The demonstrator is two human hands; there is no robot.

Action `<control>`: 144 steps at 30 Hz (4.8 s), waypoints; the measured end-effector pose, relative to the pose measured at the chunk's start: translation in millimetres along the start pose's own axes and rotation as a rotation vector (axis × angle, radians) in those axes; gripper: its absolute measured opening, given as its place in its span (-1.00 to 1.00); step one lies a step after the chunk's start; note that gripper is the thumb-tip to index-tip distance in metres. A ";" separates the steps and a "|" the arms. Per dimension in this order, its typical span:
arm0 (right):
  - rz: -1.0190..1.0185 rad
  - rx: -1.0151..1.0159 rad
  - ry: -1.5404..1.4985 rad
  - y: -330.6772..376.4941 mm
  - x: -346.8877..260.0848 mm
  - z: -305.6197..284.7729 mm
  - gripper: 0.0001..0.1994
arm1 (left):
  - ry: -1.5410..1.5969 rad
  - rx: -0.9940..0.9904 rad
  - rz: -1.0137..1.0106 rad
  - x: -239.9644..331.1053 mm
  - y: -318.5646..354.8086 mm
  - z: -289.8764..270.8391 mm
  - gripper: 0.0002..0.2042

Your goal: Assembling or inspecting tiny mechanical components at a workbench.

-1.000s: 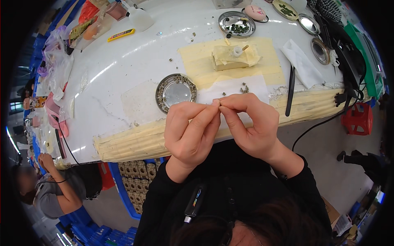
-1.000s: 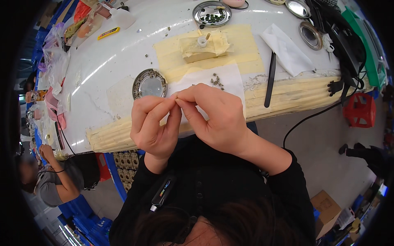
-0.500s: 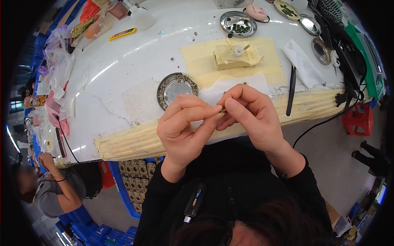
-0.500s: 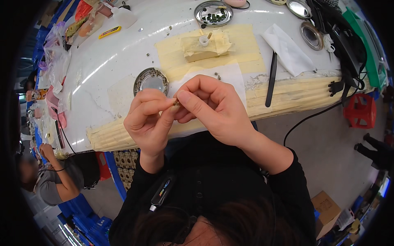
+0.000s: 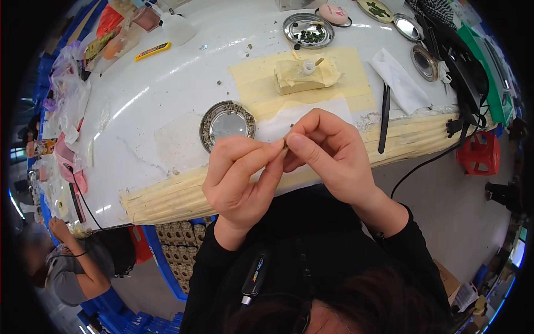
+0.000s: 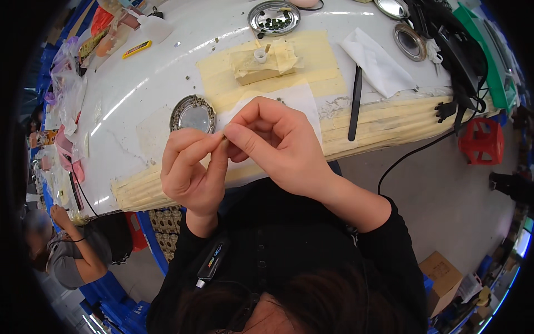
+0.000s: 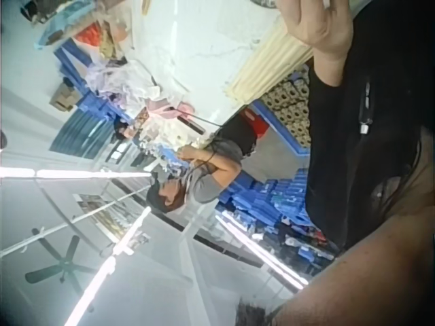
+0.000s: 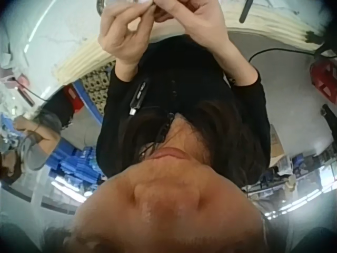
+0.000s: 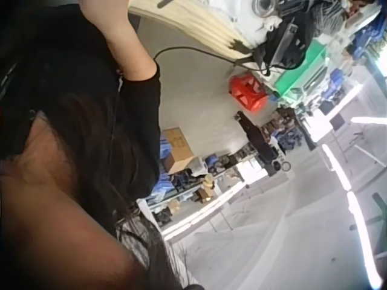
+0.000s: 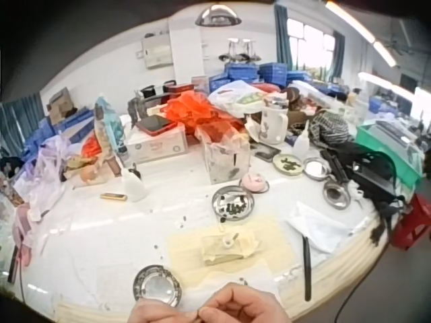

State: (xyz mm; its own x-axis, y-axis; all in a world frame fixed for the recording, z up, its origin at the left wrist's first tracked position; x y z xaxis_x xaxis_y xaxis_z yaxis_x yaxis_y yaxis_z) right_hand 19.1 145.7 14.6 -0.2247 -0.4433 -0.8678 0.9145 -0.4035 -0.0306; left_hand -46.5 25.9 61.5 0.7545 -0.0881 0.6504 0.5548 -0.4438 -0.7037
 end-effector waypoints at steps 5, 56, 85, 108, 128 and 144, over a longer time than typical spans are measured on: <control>-0.520 0.037 0.704 6.8 -37.6 11.5 -0.95 | -0.134 0.035 0.050 5.8 3.4 5.2 -0.73; 0.011 -0.013 0.021 2.1 -1.8 2.1 -0.88 | 0.052 -0.036 -0.052 -4.7 0.8 0.2 -0.72; -0.284 0.048 0.450 4.8 -19.6 0.9 -0.93 | -0.027 -0.006 -0.031 -1.0 1.7 5.2 -0.76; 0.098 -0.090 -0.013 1.4 2.9 2.0 -0.84 | 0.174 -0.082 -0.160 -11.7 0.4 2.3 -0.77; -0.163 0.071 0.348 4.8 -13.3 -4.7 -0.92 | -0.039 -0.050 -0.027 1.0 1.0 5.4 -0.73; 0.111 -0.090 0.053 2.3 0.6 -3.0 -0.84 | 0.187 -0.121 -0.163 -13.0 0.4 4.3 -0.78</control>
State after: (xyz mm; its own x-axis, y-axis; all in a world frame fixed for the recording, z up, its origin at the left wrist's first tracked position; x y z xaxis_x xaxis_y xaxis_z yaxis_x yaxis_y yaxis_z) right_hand 22.1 146.9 12.5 -0.1045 -0.4370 -0.8934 0.9596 -0.2803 0.0249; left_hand -54.6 30.7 51.5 0.5743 -0.1654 0.8018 0.6094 -0.5677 -0.5535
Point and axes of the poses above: each hand's wrist, its own y-axis away from the middle knuckle, its own z-axis out of the palm, x = y × z, the point moved 8 cm from there along -y, towards the middle knuckle, and after that the axes turned 4 degrees about -z, right-handed, at the moved point
